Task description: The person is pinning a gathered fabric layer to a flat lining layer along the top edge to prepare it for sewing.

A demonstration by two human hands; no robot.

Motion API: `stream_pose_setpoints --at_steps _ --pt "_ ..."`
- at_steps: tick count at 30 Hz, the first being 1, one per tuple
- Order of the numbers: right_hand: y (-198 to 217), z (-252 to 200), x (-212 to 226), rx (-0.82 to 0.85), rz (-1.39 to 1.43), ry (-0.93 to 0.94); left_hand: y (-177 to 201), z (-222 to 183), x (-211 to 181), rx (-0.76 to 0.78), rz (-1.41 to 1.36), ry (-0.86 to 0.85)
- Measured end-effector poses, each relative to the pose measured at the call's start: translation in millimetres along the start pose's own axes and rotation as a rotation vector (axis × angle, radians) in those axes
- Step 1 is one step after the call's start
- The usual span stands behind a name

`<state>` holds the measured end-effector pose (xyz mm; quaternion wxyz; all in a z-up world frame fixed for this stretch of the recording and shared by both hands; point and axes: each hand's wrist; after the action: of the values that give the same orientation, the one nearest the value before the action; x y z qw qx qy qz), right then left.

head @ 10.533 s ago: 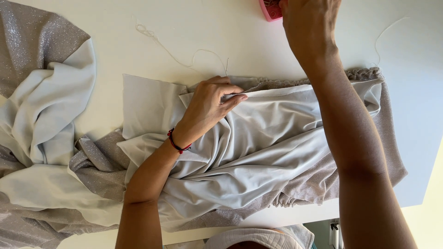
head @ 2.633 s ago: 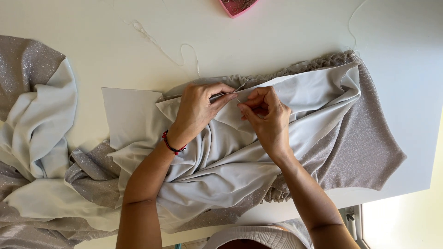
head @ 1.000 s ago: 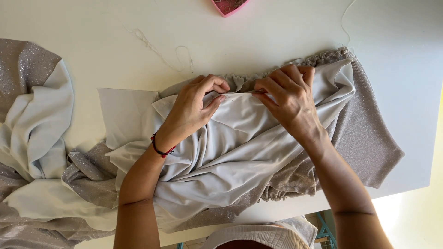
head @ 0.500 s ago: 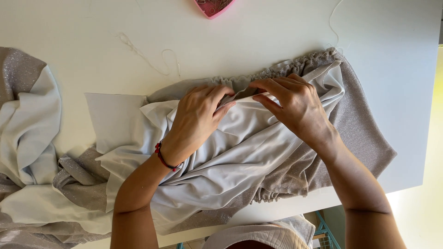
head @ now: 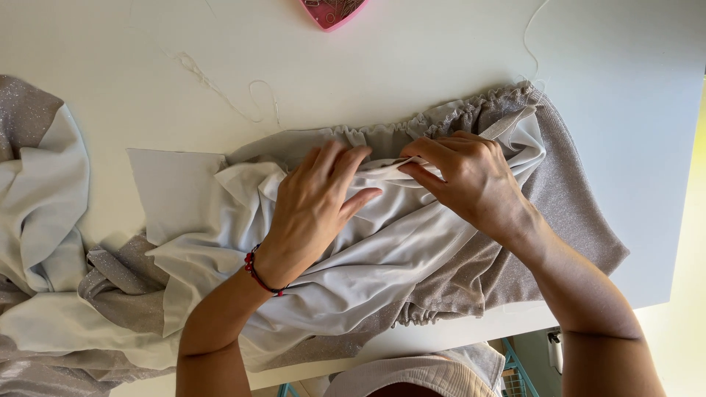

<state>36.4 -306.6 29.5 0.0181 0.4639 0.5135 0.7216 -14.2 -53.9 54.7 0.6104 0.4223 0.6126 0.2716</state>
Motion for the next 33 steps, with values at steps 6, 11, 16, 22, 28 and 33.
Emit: stream_pose_setpoints --at_steps 6,11,16,22,28,33 --pt "1 5 2 -0.008 0.038 -0.046 -19 18 -1 0.129 -0.136 0.035" --pt "0 5 -5 -0.022 0.059 -0.026 -19 23 4 0.134 -0.285 0.1" --pt "-5 4 -8 -0.085 0.016 0.032 -27 25 9 0.134 -0.345 0.106" --pt "8 5 -10 -0.061 0.065 0.053 -23 29 6 0.182 -0.396 0.117" --pt "18 14 -8 0.012 0.075 0.034 -27 25 -2 0.081 -0.225 0.07" --pt "50 61 -9 -0.005 0.056 0.048 -30 24 3 0.143 -0.267 0.082"
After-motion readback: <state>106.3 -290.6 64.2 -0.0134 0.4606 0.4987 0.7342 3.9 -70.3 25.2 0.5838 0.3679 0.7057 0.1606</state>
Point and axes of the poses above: each hand's wrist, its own z-axis towards the middle knuckle, its own y-axis out of the back of the hand, x = y × z, and after that the axes turned 12 degrees about y, right-handed
